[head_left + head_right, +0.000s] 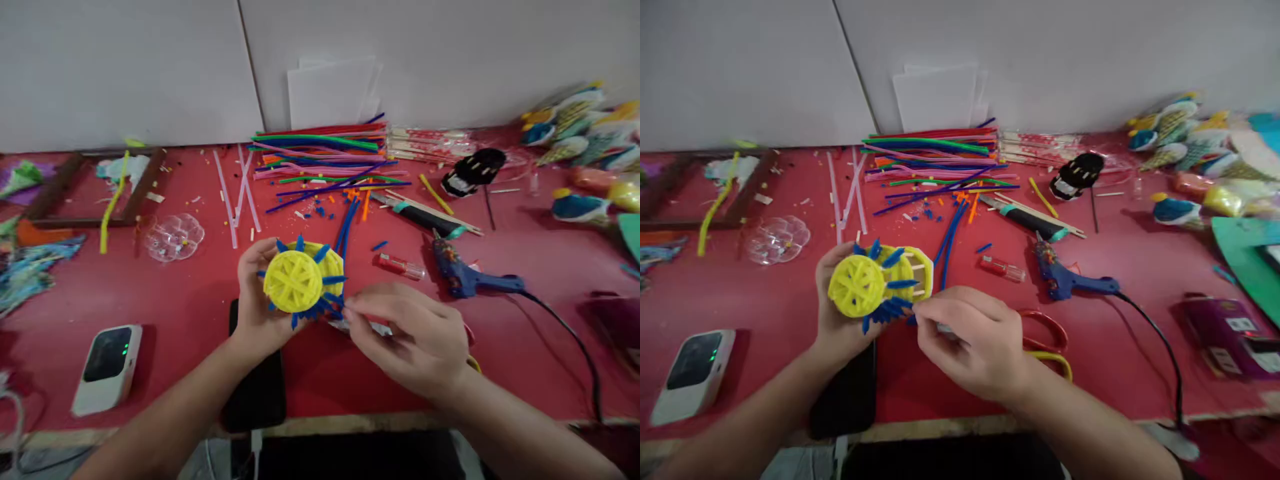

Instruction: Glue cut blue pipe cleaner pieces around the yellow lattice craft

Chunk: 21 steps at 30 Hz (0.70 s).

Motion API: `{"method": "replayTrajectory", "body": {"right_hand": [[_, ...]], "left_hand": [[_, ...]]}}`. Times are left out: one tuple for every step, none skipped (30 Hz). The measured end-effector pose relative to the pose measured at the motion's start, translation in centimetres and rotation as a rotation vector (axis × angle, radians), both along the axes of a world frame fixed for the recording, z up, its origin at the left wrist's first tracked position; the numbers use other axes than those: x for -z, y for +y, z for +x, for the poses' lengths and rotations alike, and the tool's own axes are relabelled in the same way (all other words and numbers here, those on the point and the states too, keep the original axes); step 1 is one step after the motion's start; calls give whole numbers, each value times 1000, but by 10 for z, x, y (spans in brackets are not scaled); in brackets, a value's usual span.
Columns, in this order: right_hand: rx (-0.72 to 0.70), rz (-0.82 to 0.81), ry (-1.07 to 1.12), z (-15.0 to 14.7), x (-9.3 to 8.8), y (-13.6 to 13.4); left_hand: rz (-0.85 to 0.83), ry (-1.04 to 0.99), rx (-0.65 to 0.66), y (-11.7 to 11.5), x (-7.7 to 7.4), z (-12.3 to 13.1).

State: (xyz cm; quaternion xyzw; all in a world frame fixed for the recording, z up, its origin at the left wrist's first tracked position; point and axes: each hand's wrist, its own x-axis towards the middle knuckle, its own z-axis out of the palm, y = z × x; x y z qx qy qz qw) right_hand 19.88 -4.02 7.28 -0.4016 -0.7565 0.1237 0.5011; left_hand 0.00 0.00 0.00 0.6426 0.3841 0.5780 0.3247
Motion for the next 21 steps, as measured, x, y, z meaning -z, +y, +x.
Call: {"method": "replayTrajectory", "body": {"right_hand": [[-6, -11, -2, 0, -1, 0], [-13, -20, -3, 0, -1, -1], [-20, -26, -3, 0, -2, -1], [-26, -30, -2, 0, -2, -1], [-34, -30, 0, 0, -2, -1], [-40, -29, 2, 0, -1, -1], [-46, -25, 6, 0, -1, -1], [-53, -20, 11, 0, 0, -1], [-59, -16, 13, 0, 1, -1], [-63, -10, 12, 0, 2, 0], [-63, -2, 4, 0, 3, 0], [-60, 12, -9, -1, 4, 0], [-53, 29, -27, -1, 5, 0], [-44, 49, -49, -1, 5, 0], [-33, 73, -71, -2, 6, -1], [-24, 95, -91, -2, 7, -1], [-15, 113, -111, -2, 9, -1], [-4, 134, -130, -2, 10, -2], [8, 156, -148, -2, 11, -2], [19, 180, -165, -2, 12, -2], [31, 202, -181, -2, 13, -3]], "left_hand": [[16, 2, 4, -1, -2, -1], [27, 1, 8, -3, -4, -2], [32, -1, 12, -4, -6, -3], [32, -5, 15, -5, -7, -3], [26, -14, 21, -5, -8, -3], [12, -22, 23, -6, -9, -2], [-4, -30, 23, -6, -9, -2], [-16, -33, 21, -7, -9, -1], [-22, -33, 14, -7, -9, 0], [-22, -29, 7, -7, -9, 0], [-19, -24, -1, -7, -9, 1], [-10, -15, -4, -6, -9, 1], [-1, -9, -7, -6, -9, 1], [3, -5, -7, -6, -9, 1], [-2, -8, -5, -7, -8, 1], [-17, -15, -2, -7, -8, 1], [-41, -26, 0, -7, -7, 1], [-62, -41, -1, -8, -5, 1], [-77, -56, -3, -8, -4, 1], [-81, -65, -3, -9, -3, 1], [-80, -70, -5, -9, -1, 1]]}}
